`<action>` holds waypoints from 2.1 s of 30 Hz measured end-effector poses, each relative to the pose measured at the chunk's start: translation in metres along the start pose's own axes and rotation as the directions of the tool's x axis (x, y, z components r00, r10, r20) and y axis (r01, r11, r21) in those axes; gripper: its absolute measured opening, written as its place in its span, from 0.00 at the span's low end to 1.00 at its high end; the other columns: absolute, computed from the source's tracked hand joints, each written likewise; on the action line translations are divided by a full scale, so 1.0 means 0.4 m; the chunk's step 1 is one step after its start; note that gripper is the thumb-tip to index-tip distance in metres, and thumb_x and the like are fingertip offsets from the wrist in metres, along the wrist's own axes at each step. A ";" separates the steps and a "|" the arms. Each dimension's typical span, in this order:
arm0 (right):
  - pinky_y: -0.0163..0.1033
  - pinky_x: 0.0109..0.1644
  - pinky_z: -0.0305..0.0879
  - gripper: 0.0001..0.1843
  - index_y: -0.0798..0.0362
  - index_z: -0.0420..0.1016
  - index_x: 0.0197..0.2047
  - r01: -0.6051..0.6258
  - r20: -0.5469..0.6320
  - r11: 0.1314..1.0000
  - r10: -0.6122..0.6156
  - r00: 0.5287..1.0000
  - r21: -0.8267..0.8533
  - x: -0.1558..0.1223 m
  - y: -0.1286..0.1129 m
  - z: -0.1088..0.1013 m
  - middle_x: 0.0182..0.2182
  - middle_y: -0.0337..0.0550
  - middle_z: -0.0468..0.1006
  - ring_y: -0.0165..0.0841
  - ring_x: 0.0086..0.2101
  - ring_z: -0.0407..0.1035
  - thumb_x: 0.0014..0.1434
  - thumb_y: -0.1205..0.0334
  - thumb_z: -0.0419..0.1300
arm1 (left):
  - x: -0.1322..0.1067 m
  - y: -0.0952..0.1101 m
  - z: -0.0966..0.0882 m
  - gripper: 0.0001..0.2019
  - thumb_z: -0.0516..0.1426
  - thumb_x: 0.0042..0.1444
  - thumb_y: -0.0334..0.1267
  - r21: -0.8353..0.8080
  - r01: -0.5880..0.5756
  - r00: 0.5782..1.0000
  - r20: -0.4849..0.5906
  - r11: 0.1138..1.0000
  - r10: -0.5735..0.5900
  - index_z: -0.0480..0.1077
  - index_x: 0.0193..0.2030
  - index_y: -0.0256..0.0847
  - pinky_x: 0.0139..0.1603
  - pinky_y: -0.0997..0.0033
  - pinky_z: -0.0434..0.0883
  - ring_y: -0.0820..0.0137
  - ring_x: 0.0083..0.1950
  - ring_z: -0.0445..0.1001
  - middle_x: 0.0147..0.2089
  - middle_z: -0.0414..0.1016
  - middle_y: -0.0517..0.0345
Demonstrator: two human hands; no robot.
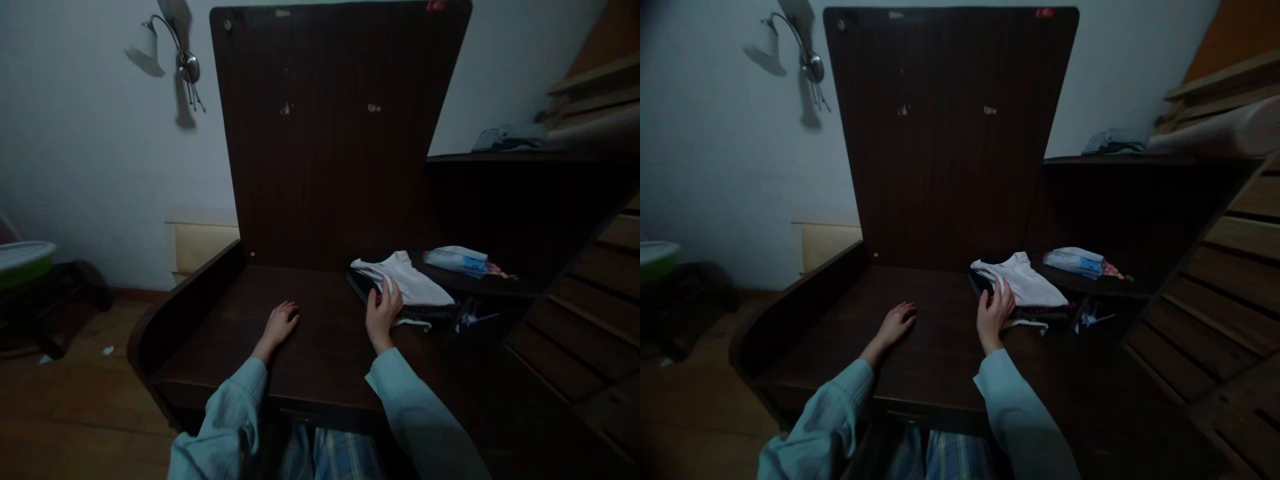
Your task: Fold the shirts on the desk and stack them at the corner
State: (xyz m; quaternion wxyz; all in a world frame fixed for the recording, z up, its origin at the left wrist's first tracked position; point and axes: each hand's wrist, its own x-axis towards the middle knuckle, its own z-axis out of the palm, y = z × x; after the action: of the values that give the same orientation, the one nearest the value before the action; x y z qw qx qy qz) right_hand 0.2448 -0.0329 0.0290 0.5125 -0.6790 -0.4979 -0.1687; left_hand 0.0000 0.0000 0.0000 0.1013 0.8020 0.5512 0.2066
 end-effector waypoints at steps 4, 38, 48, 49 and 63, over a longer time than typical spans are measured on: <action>0.53 0.57 0.50 0.25 0.56 0.55 0.60 0.347 0.018 0.932 -0.350 0.936 0.107 -0.032 -0.032 0.002 0.55 0.56 0.61 0.43 0.56 0.53 0.60 0.59 0.42 | -0.001 0.001 -0.001 0.18 0.50 0.55 0.40 -0.022 0.005 1.000 -0.002 1.000 -0.005 0.69 0.50 0.37 0.62 0.62 0.56 0.62 0.62 0.58 0.58 0.65 0.51; 0.35 0.29 0.57 0.10 0.50 0.68 0.38 0.008 0.547 0.981 -0.113 0.830 0.192 -0.110 -0.025 0.089 0.20 0.37 0.69 0.34 0.24 0.66 0.54 0.63 0.48 | -0.003 -0.001 0.007 0.14 0.55 0.49 0.46 -0.370 -0.078 0.995 -0.080 0.926 0.051 0.74 0.35 0.39 0.51 0.63 0.63 0.61 0.47 0.69 0.42 0.76 0.52; 0.38 0.38 0.63 0.08 0.51 0.64 0.33 0.067 0.266 0.826 -0.256 0.929 0.560 -0.122 -0.058 0.071 0.29 0.43 0.73 0.35 0.32 0.69 0.51 0.66 0.46 | 0.028 -0.057 0.008 0.07 0.54 0.43 0.40 -0.945 -0.038 0.768 -0.236 0.326 -0.595 0.64 0.28 0.39 0.30 0.74 0.66 0.73 0.28 0.68 0.25 0.67 0.63; 0.39 0.39 0.64 0.08 0.51 0.65 0.31 0.063 0.284 0.826 -0.263 0.922 0.560 -0.119 -0.057 0.069 0.29 0.43 0.73 0.35 0.33 0.69 0.50 0.66 0.45 | 0.029 -0.066 -0.001 0.07 0.54 0.43 0.40 -0.972 -0.064 0.763 -0.193 0.225 -0.617 0.64 0.29 0.39 0.31 0.73 0.67 0.72 0.29 0.69 0.25 0.68 0.62; 0.41 0.46 0.63 0.09 0.52 0.71 0.34 0.030 0.607 0.824 -0.441 0.661 0.566 -0.135 -0.044 0.121 0.36 0.45 0.75 0.36 0.40 0.68 0.51 0.60 0.53 | -0.054 0.018 -0.063 0.13 0.55 0.49 0.44 -0.924 0.298 0.857 0.370 0.240 0.358 0.72 0.37 0.38 0.53 0.56 0.66 0.58 0.50 0.72 0.47 0.74 0.45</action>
State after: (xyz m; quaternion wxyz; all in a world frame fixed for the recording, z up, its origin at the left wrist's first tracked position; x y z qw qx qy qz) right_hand 0.1922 -0.0184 -0.0218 0.4099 -0.4552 -0.7698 0.1795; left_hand -0.0118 -0.0245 0.0207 0.7118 0.5981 0.2378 0.2812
